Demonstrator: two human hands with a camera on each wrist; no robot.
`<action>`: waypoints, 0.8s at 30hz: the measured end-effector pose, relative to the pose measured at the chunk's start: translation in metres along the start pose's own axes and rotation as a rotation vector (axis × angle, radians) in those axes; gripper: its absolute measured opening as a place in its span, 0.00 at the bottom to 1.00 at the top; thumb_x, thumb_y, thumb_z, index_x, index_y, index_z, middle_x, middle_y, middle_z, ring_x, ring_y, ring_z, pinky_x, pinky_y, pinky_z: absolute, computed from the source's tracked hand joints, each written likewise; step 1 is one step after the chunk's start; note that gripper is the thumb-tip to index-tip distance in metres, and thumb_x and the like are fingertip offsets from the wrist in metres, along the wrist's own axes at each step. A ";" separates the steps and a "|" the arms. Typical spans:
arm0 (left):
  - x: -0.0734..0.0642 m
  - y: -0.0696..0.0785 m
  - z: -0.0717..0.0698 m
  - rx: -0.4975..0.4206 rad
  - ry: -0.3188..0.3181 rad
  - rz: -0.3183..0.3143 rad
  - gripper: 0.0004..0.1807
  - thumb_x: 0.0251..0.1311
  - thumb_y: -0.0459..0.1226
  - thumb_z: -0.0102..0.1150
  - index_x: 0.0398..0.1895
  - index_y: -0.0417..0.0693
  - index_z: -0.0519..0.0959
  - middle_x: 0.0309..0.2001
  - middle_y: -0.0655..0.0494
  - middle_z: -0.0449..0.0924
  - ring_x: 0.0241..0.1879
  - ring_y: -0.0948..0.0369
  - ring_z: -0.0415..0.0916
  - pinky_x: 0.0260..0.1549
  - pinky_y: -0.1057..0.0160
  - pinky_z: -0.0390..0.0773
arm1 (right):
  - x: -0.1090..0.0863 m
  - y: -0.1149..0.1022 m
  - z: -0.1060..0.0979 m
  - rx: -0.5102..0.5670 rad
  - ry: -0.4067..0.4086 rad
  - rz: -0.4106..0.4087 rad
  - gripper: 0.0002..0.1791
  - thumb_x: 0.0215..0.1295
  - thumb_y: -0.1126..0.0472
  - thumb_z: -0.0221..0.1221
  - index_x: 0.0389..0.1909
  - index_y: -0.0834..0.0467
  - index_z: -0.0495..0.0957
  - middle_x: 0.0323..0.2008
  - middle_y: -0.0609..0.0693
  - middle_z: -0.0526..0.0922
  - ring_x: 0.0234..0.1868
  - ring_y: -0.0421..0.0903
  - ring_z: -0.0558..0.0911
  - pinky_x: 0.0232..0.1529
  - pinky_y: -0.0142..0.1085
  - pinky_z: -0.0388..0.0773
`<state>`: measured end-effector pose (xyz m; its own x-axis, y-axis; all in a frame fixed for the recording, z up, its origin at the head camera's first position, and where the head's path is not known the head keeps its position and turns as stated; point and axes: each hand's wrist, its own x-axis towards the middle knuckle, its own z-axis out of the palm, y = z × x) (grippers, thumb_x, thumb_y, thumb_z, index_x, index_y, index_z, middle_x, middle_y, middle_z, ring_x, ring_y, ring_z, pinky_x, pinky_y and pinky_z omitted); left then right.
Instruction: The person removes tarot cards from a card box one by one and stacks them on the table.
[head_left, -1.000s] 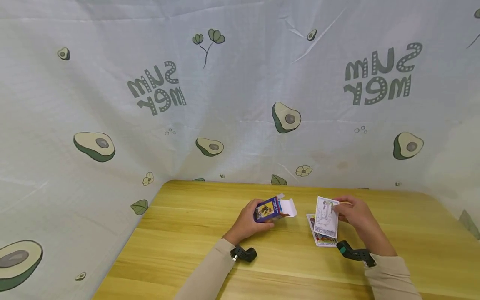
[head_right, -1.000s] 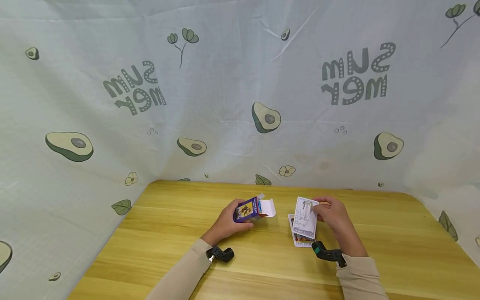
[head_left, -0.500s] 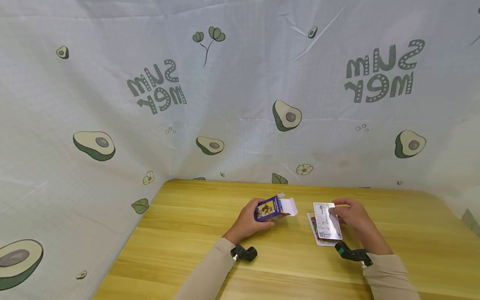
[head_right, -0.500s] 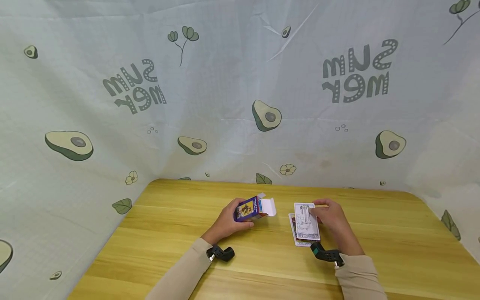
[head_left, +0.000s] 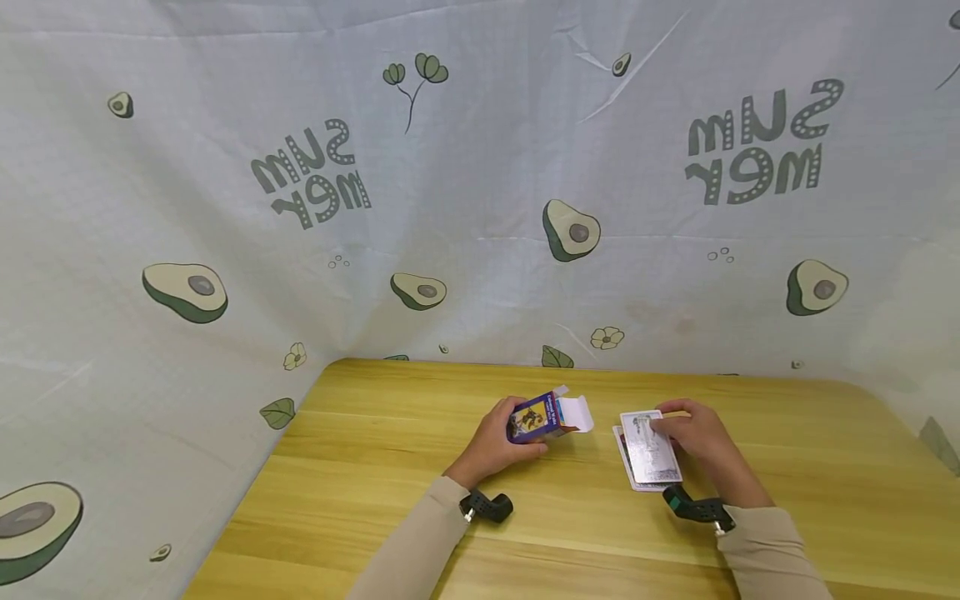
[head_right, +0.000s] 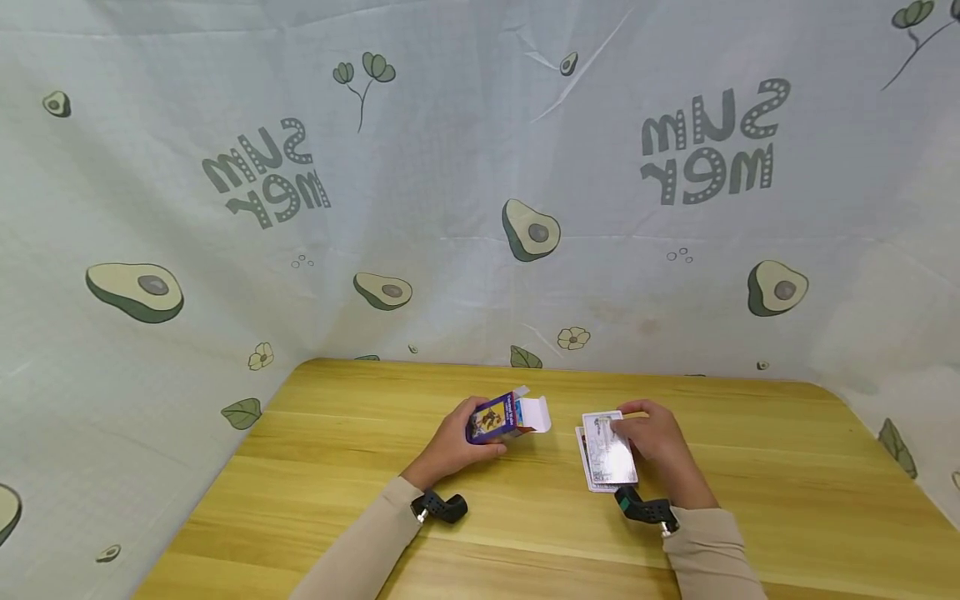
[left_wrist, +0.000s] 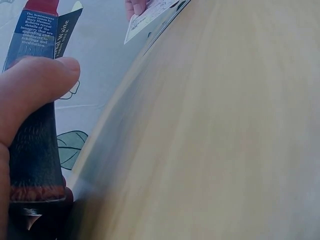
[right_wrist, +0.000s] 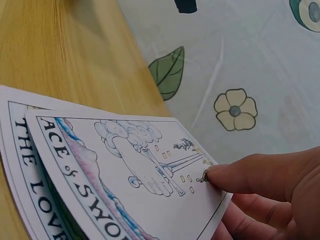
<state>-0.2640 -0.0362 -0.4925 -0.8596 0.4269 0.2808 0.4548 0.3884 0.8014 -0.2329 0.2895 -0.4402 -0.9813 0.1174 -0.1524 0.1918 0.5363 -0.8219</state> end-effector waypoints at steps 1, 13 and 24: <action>0.000 0.000 0.000 0.001 0.000 -0.001 0.37 0.49 0.51 0.72 0.61 0.54 0.67 0.50 0.60 0.71 0.45 0.64 0.70 0.45 0.66 0.73 | 0.000 0.000 0.000 -0.006 0.000 -0.002 0.26 0.65 0.59 0.58 0.57 0.71 0.67 0.51 0.74 0.73 0.40 0.55 0.76 0.33 0.35 0.72; 0.001 0.003 0.000 0.002 0.006 0.003 0.37 0.49 0.50 0.72 0.61 0.52 0.67 0.50 0.59 0.72 0.44 0.64 0.70 0.44 0.66 0.72 | 0.003 0.000 0.004 -0.068 0.017 -0.019 0.23 0.65 0.61 0.58 0.55 0.70 0.68 0.47 0.71 0.76 0.38 0.55 0.77 0.33 0.36 0.72; 0.003 0.006 0.000 0.004 0.015 -0.003 0.37 0.49 0.50 0.72 0.61 0.51 0.67 0.50 0.58 0.72 0.44 0.64 0.70 0.45 0.65 0.72 | 0.006 0.000 0.004 -0.110 0.023 -0.029 0.23 0.63 0.61 0.60 0.53 0.71 0.70 0.44 0.70 0.76 0.37 0.55 0.77 0.32 0.36 0.75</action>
<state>-0.2640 -0.0326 -0.4869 -0.8644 0.4136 0.2860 0.4529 0.3930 0.8003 -0.2390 0.2868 -0.4428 -0.9862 0.1187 -0.1154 0.1646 0.6281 -0.7605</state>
